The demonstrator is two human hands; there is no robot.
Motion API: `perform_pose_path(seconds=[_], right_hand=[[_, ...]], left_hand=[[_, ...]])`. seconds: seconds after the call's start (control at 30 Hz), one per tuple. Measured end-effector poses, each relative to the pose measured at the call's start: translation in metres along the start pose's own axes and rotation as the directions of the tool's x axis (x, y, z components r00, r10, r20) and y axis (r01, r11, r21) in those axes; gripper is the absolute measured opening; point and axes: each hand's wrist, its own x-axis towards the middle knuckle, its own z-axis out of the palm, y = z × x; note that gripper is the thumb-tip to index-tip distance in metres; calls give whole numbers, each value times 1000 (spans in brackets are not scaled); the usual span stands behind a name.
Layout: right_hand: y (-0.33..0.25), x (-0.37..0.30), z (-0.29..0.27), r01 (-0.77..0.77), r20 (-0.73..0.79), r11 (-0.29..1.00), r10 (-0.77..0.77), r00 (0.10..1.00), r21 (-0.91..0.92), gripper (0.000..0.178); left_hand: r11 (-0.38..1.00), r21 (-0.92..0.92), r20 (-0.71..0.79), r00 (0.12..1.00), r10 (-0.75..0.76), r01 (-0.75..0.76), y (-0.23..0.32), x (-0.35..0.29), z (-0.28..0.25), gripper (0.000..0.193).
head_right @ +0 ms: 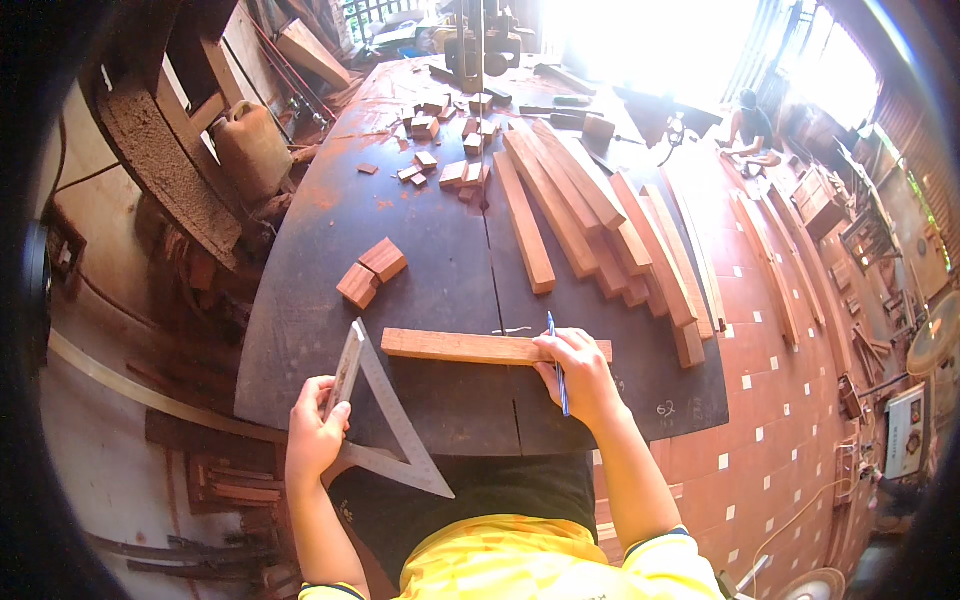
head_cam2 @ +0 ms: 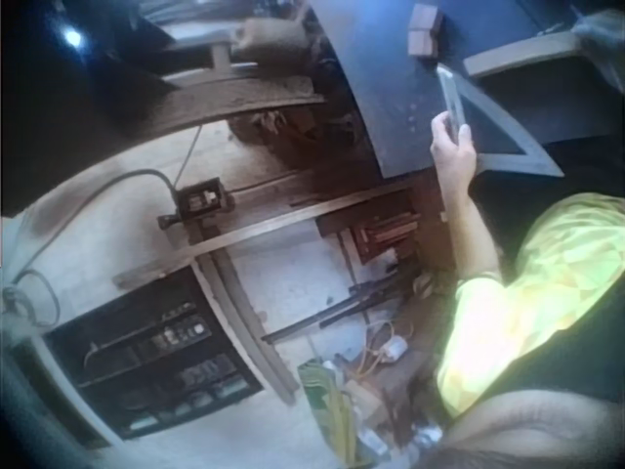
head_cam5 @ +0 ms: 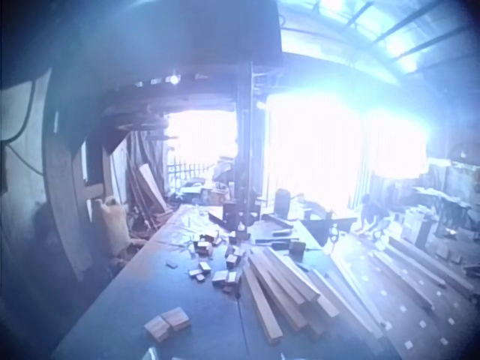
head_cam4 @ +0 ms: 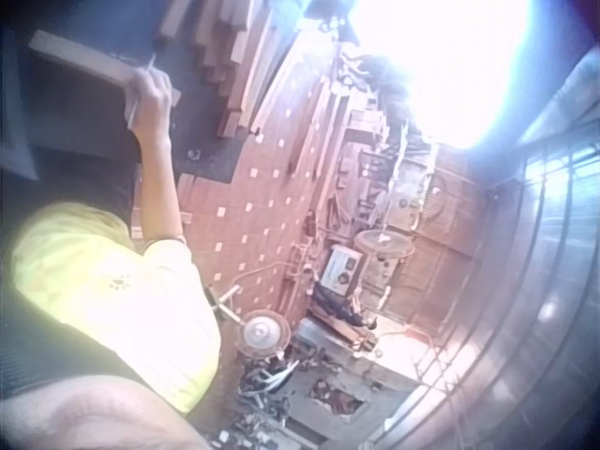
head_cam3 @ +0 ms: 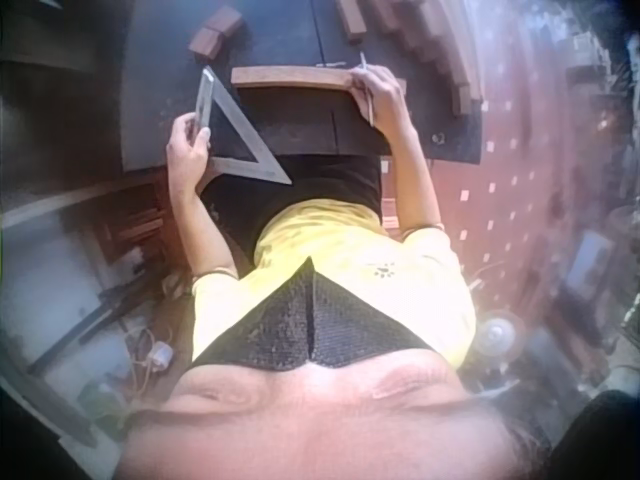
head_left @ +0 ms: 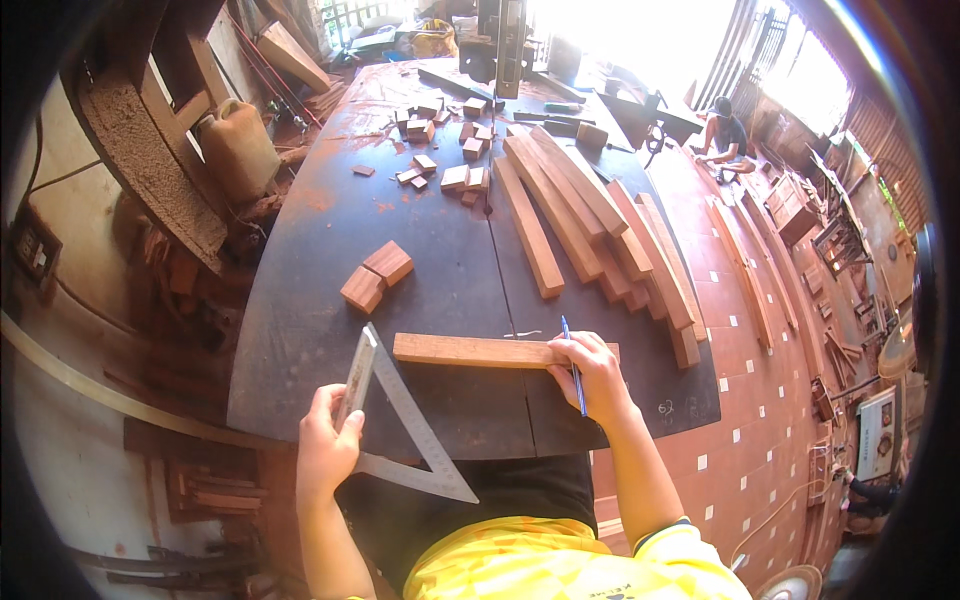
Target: The person uses a triangular ruler and a pen to mark lines on small wooden planks on a workbench. The person repeatedly positions the ruler, draws lines, and repositions the wood to mark multiple pieces in a workshop setting.
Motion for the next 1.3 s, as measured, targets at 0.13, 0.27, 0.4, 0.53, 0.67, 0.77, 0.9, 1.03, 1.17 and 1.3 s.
perform_pose_path(seconds=[0.13, 0.27, 0.4, 0.53, 0.67, 0.77, 0.9, 1.03, 1.17, 1.3], right_hand=[[4, 2, 0, 38, -27, 999, -39, 999, -33, 40], [4, 1, 2, 19, -33, 1000, -20, 999, -24, 40], [6, -1, 4, 13, -31, 1000, -13, 999, 13, 37], [3, -1, 1, 3, -25, 1000, -3, 1000, 12, 37], [4, 1, 0, -1, -23, 1000, 1, 1000, 7, 40], [2, 1, 0, -5, -26, 1000, 5, 1000, -2, 41], [3, 0, 1, 2, -29, 1000, -2, 1000, -6, 39], [2, -1, 3, -2, -38, 1000, 2, 999, 5, 36], [4, -1, 4, -1, -41, 1000, 1, 999, 3, 35], [6, -2, 5, 1, -48, 1000, -1, 999, 0, 35]], left_hand=[[998, 34, 27, 998, 53, -54, 12, 6, 19, 33], [983, 99, 10, 987, 158, -158, 9, 9, 33, 34], [996, 26, 71, 994, 79, -81, 24, 10, 42, 38], [995, 50, 92, 992, 82, -87, 31, 14, 51, 39], [998, 5, 99, 993, 59, -60, 19, 17, 56, 41], [997, -75, 123, 992, 24, -15, 2, 20, 56, 44], [978, -196, 185, 982, -36, 73, 3, 20, 53, 44], [884, -419, 283, 955, -91, 209, -1, 22, 45, 41], [847, -473, 285, 952, -112, 242, 5, 21, 40, 40], [867, -449, 249, 962, -110, 216, 5, 22, 41, 40]])
